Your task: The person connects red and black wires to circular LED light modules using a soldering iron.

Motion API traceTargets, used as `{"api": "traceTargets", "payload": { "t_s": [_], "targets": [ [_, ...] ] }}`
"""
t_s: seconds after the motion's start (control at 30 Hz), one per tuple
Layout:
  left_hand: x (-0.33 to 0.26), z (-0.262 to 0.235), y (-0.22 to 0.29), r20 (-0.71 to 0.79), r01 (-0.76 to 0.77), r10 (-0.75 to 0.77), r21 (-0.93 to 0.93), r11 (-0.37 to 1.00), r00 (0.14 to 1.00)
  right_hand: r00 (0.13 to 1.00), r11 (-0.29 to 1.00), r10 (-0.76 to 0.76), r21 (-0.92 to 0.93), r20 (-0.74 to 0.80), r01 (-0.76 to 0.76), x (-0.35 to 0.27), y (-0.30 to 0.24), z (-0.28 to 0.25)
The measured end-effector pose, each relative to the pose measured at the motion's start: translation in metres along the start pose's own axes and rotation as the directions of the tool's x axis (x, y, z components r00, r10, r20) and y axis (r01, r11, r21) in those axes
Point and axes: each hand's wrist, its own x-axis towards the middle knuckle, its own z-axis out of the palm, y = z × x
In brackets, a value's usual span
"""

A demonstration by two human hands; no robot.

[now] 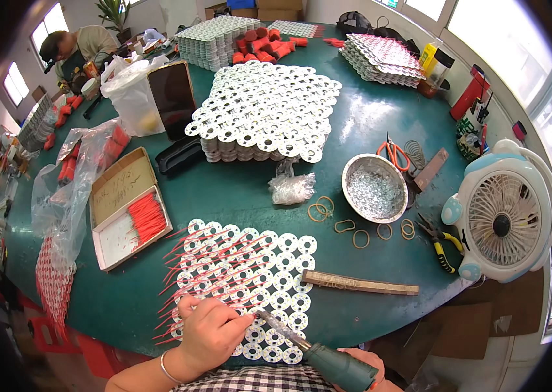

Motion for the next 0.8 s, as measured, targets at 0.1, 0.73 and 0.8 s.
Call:
{"api": "traceTargets", "payload": {
  "t_s": [0.1,0.73,0.8],
  "targets": [
    [-0.002,0.004,-0.002,-0.030,-0.007,0.008,0.004,1.000,1.000,0.958,0.806,0.286,0.536,0.018,-0.251,-0.009,0.001,0.004],
    [-0.005,0.000,0.010,0.011,-0.037,0.036,0.043,0.998,0.999,0.971,0.833,0.237,0.522,-0.038,-0.183,-0.039,0.034,0.010],
    [-0.004,-0.001,0.011,0.008,-0.037,0.037,0.037,0.999,0.999,0.972,0.854,0.235,0.477,0.007,-0.210,-0.036,0.031,0.008]
  ]
}}
